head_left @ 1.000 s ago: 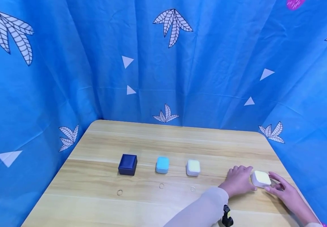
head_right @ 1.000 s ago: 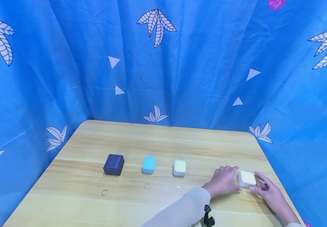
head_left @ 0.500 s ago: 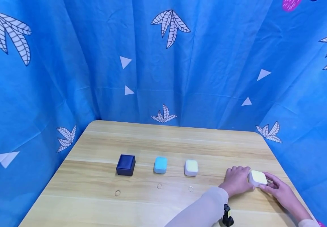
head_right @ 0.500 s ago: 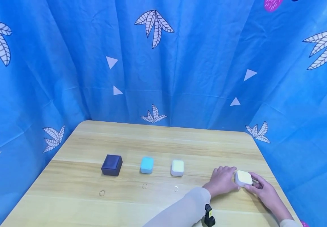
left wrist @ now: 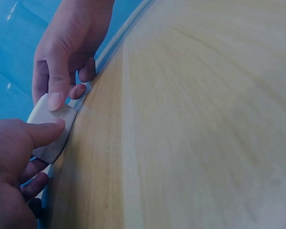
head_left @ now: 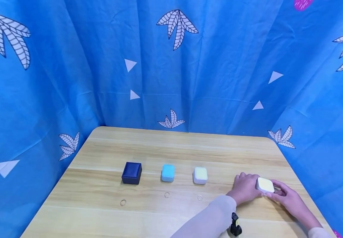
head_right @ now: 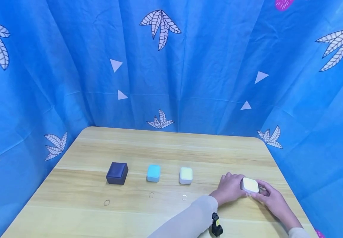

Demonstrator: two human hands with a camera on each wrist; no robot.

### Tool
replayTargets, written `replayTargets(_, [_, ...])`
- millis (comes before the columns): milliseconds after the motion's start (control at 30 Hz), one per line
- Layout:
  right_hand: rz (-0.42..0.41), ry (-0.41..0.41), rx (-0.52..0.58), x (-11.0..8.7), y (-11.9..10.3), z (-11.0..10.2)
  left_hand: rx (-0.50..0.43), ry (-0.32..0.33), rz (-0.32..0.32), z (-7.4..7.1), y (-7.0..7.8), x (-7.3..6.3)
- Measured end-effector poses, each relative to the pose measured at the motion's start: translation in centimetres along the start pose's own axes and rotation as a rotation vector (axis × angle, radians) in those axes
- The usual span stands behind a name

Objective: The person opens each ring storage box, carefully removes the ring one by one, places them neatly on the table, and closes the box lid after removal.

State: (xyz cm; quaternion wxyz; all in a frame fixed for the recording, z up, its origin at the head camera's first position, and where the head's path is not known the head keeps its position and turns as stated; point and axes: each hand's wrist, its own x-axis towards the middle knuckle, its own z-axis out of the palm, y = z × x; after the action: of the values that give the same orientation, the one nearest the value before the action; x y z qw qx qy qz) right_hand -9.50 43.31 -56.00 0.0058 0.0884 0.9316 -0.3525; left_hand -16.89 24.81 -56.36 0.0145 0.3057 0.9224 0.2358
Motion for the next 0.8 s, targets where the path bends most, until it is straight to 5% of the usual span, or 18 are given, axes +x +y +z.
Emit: replayTargets(800, [-0.086, -0.064, 0.035, 0.6, -3.1, 1.7, -0.015, 0.023, -0.044, -1.9, -2.7, -2.2])
